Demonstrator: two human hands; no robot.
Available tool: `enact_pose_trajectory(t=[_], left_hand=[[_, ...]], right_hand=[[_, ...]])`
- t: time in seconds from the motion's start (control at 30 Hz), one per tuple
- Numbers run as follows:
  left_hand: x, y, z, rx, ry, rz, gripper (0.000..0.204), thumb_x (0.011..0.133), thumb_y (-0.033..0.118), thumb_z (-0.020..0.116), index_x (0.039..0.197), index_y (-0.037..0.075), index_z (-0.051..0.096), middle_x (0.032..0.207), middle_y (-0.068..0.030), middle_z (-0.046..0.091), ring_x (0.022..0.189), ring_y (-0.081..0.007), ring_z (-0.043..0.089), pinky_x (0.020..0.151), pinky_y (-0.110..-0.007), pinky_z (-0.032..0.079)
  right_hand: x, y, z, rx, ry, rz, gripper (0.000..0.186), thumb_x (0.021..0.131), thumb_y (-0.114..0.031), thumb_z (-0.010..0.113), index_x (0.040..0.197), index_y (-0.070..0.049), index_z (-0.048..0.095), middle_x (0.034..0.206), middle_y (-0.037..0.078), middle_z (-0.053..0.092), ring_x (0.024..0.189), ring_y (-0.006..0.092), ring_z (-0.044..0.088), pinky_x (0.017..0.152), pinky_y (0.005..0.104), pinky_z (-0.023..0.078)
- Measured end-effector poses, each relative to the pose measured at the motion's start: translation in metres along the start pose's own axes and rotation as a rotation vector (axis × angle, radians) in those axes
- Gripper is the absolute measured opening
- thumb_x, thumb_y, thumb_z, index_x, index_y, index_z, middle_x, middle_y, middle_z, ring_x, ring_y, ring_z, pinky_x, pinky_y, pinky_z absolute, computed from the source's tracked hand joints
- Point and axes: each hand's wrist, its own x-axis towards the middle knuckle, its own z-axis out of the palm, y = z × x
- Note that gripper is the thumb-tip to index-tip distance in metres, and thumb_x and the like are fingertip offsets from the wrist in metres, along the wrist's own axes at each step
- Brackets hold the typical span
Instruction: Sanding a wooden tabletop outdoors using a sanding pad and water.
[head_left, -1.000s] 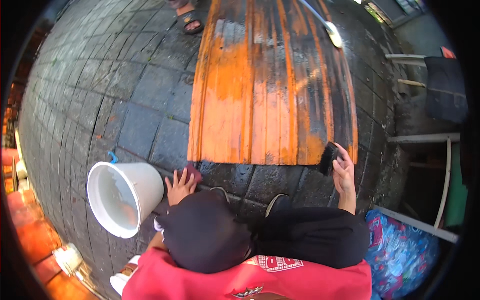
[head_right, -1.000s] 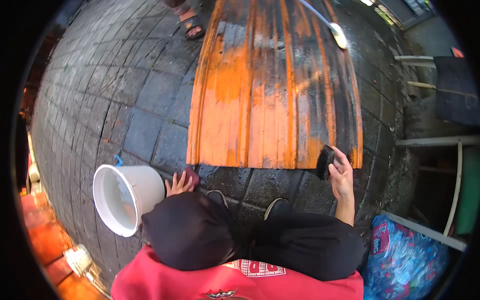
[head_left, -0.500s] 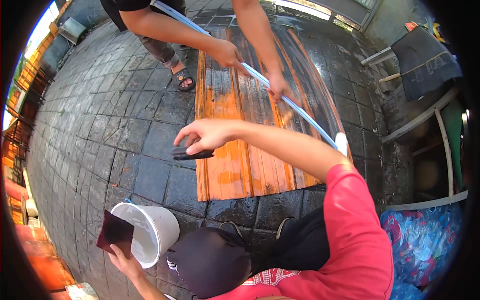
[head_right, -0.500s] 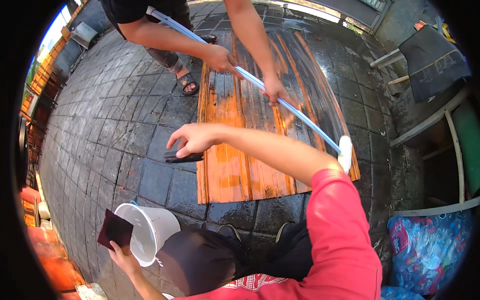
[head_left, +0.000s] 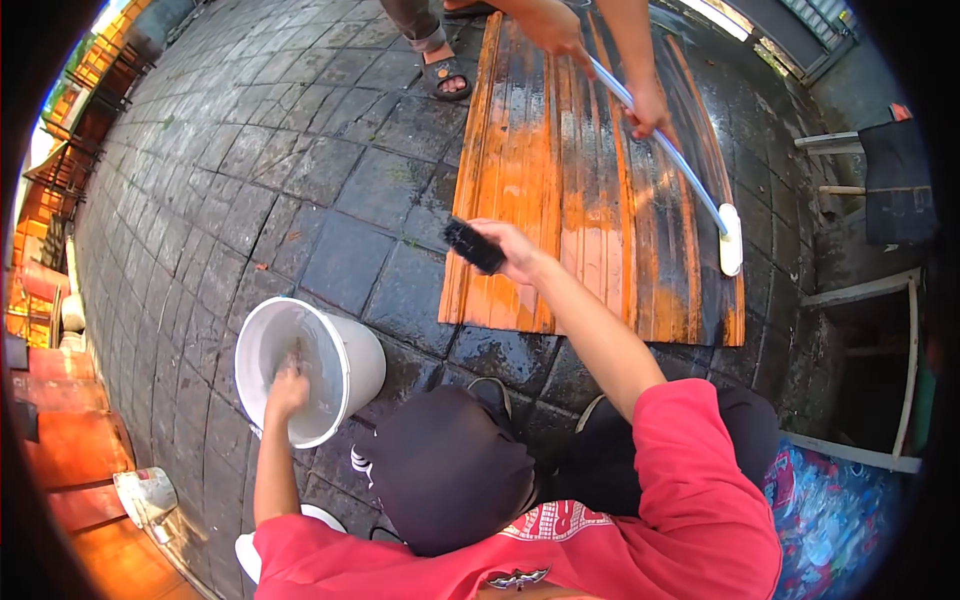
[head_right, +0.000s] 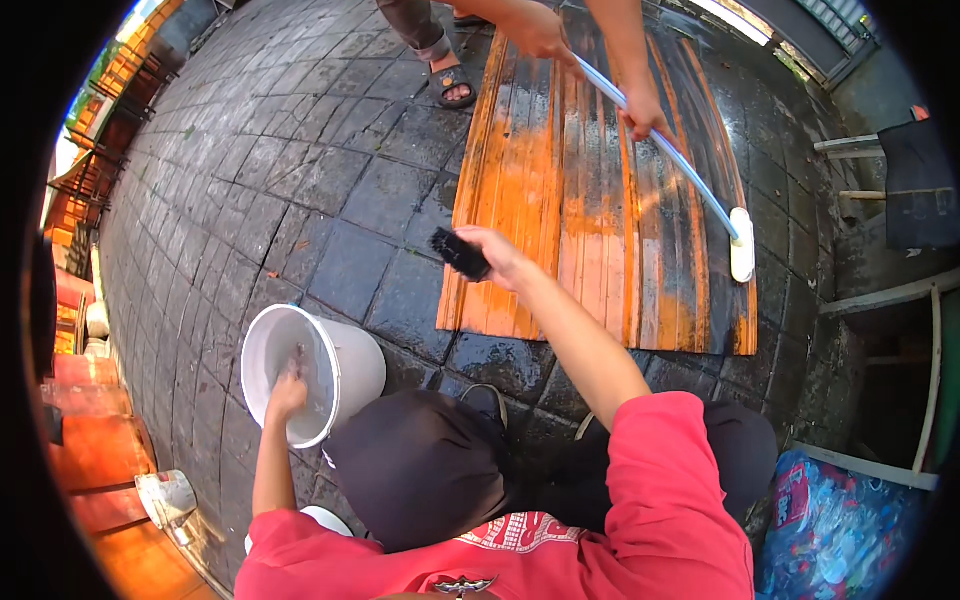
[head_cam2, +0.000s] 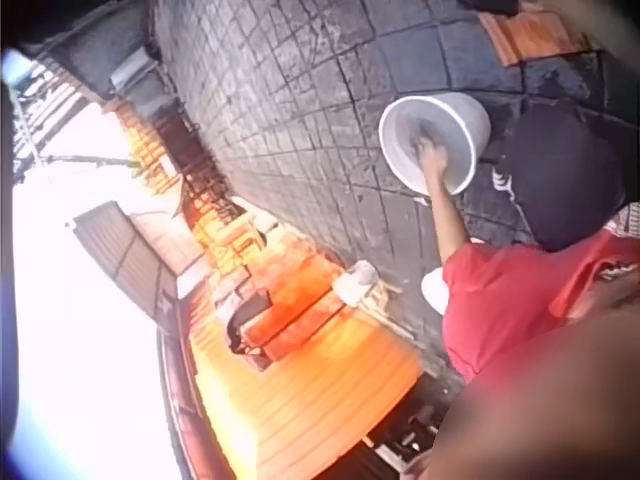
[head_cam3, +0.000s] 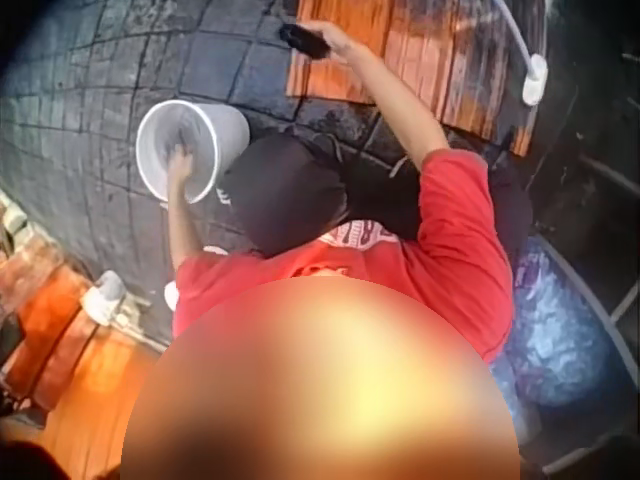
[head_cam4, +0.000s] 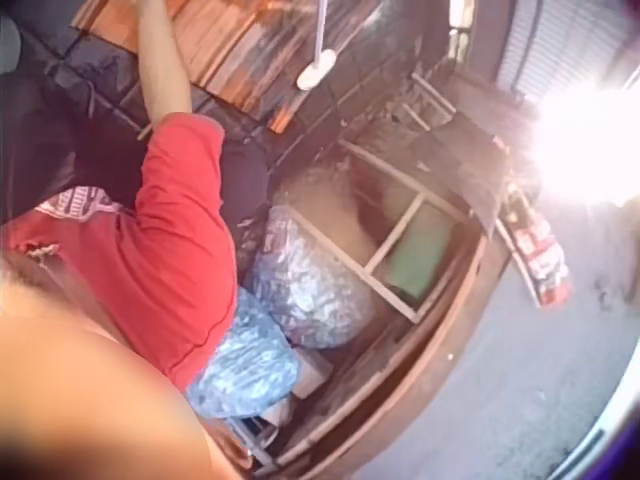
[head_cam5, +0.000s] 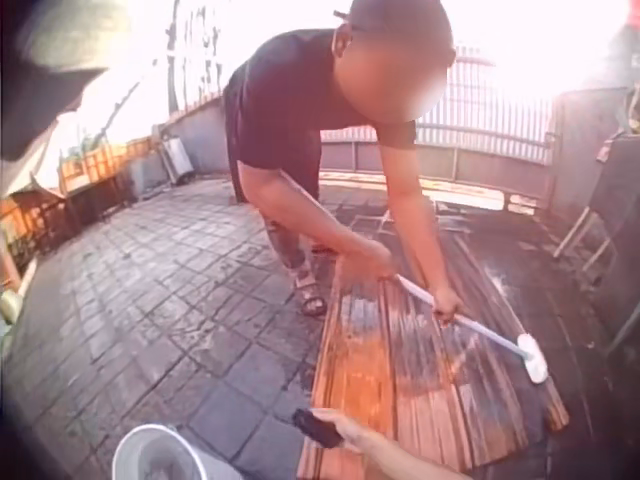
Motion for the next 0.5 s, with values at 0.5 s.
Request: enact_pose_trajectory(t=[0.5], left_hand=[[-0.007, 0.239, -0.156, -1.525, -0.253, 0.049, 0.034, 0.095, 0.004, 0.056, 0.128, -0.003, 0.054, 0.119, -0.0141, 0.064, 0.106, -0.0255, 0.066, 0.094, -0.038, 0.054]], right_hand=[[-0.211, -0.111, -0.072, -0.951, 0.177, 0.392, 0.032, 0.095, -0.026, 0.057, 0.117, -0.004, 0.065, 0.097, 0.002, 0.067, 0.086, 0.0102, 0.061, 0.075, 0.0268, 0.047]])
